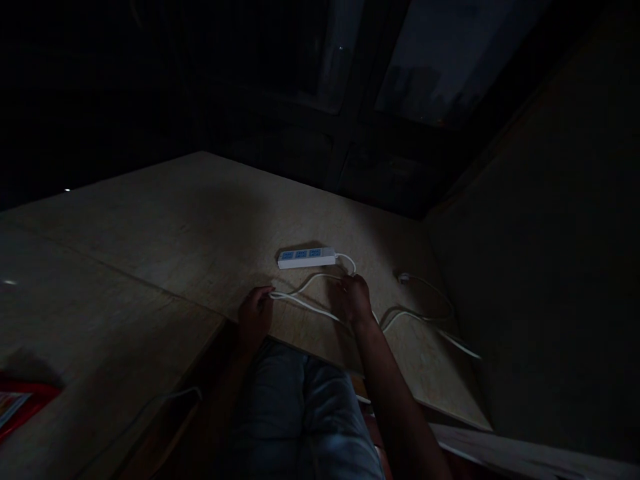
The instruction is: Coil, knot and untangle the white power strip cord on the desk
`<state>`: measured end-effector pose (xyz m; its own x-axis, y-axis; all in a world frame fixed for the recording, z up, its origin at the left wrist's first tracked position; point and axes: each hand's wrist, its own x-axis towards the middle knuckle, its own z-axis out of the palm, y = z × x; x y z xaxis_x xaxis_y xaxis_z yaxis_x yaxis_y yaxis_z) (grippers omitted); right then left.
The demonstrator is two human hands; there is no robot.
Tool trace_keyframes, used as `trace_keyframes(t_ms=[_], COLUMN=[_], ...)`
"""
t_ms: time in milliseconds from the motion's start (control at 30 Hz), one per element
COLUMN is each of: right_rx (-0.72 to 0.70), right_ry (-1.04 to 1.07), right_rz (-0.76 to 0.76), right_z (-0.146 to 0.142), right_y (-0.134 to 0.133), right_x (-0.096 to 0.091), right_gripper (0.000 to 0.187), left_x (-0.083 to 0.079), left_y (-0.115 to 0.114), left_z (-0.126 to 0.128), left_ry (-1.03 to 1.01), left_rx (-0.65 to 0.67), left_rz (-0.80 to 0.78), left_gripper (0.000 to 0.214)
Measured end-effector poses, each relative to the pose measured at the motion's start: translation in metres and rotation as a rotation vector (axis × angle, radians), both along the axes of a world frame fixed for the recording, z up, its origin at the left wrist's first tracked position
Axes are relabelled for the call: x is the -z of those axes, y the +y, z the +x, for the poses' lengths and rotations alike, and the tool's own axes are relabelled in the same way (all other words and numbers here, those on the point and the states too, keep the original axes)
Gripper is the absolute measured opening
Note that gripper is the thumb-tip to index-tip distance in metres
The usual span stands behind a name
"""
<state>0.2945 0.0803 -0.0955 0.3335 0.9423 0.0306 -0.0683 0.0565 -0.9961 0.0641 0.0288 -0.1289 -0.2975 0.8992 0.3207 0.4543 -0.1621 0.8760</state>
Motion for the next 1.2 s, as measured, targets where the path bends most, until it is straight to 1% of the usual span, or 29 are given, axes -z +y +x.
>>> trace_keyframes(t_ms=[67, 167, 200, 233, 300, 367, 467, 533, 600, 700, 767, 833, 900, 933, 967, 1000, 1033, 1100, 1133, 1167, 1200], right_rx=[0.033, 0.096, 0.095, 0.082, 0.050, 0.105, 0.215, 0.260, 0.283, 0.272, 0.242, 0.217, 0.203, 0.200, 0.197, 0.193, 0.187, 0.183, 0.182, 0.180, 0.176], right_ry=[0.133, 0.385, 0.426, 0.421, 0.335, 0.209, 0.034, -0.066, -0.195, -0.395, -0.488, -0.552, -0.589, -0.594, -0.594, -0.592, -0.589, -0.593, -0.599, -0.606, -0.609], right_rz=[-0.033, -0.069, -0.073, -0.070, -0.056, -0.022, 0.006, 0.005, -0.005, -0.017, -0.008, 0.011, 0.027, 0.032, 0.035, 0.036, 0.035, 0.027, 0.020, 0.014, 0.010], right_z=[0.001, 0.008, 0.013, 0.020, 0.037, 0.058, 0.090, 0.107, 0.121, 0.131, 0.132, 0.131, 0.129, 0.128, 0.127, 0.127, 0.127, 0.127, 0.127, 0.126, 0.126], right_y=[-0.011, -0.033, -0.041, -0.050, -0.067, -0.084, -0.107, -0.120, -0.130, -0.139, -0.142, -0.143, -0.143, -0.143, -0.143, -0.143, -0.143, -0.144, -0.144, -0.145, -0.145], right_x=[-0.011, -0.028, -0.033, -0.037, -0.041, -0.038, -0.022, -0.008, 0.005, 0.020, 0.024, 0.025, 0.024, 0.024, 0.023, 0.022, 0.022, 0.021, 0.021, 0.020, 0.020], right_gripper=[0.014, 0.037, 0.043, 0.044, 0.038, 0.033, 0.027, 0.025, 0.024, 0.029, 0.032, 0.033, 0.032, 0.031, 0.031, 0.030, 0.029, 0.028, 0.027, 0.026, 0.026], left_x=[0.002, 0.004, 0.004, 0.004, 0.002, -0.001, -0.007, -0.013, -0.018, -0.025, -0.030, -0.037, -0.048, -0.055, -0.063, -0.071, -0.079, -0.088, -0.090, -0.089, -0.086], left_y=[0.000, 0.002, 0.002, 0.003, 0.003, 0.003, 0.001, 0.000, 0.001, 0.004, 0.004, -0.002, -0.015, -0.023, -0.031, -0.038, -0.043, -0.049, -0.049, -0.047, -0.045], left_z=[-0.001, -0.002, -0.002, -0.003, -0.003, -0.002, 0.000, 0.001, 0.002, 0.002, 0.002, 0.007, 0.018, 0.026, 0.036, 0.048, 0.061, 0.087, 0.100, 0.112, 0.123], left_ry=[0.003, 0.006, 0.004, 0.002, -0.005, -0.022, -0.074, -0.151, -0.255, -0.436, -0.526, -0.502, -0.342, -0.249, -0.156, -0.064, 0.028, 0.187, 0.253, 0.313, 0.379], left_rx=[0.000, -0.003, -0.007, -0.010, -0.014, -0.019, -0.034, -0.062, -0.117, -0.188, -0.250, -0.327, -0.352, -0.318, -0.221, -0.096, 0.069, 0.447, 0.585, 0.679, 0.735], left_rz=[-0.001, -0.002, -0.003, -0.004, -0.008, -0.021, -0.058, -0.090, -0.117, -0.104, -0.075, -0.016, 0.106, 0.193, 0.260, 0.310, 0.339, 0.338, 0.311, 0.297, 0.279], left_gripper=[0.026, 0.026, 0.027, 0.027, 0.028, 0.028, 0.029, 0.028, 0.026, 0.023, 0.020, 0.018, 0.015, 0.012, 0.011, 0.013, 0.016, 0.024, 0.028, 0.031, 0.035])
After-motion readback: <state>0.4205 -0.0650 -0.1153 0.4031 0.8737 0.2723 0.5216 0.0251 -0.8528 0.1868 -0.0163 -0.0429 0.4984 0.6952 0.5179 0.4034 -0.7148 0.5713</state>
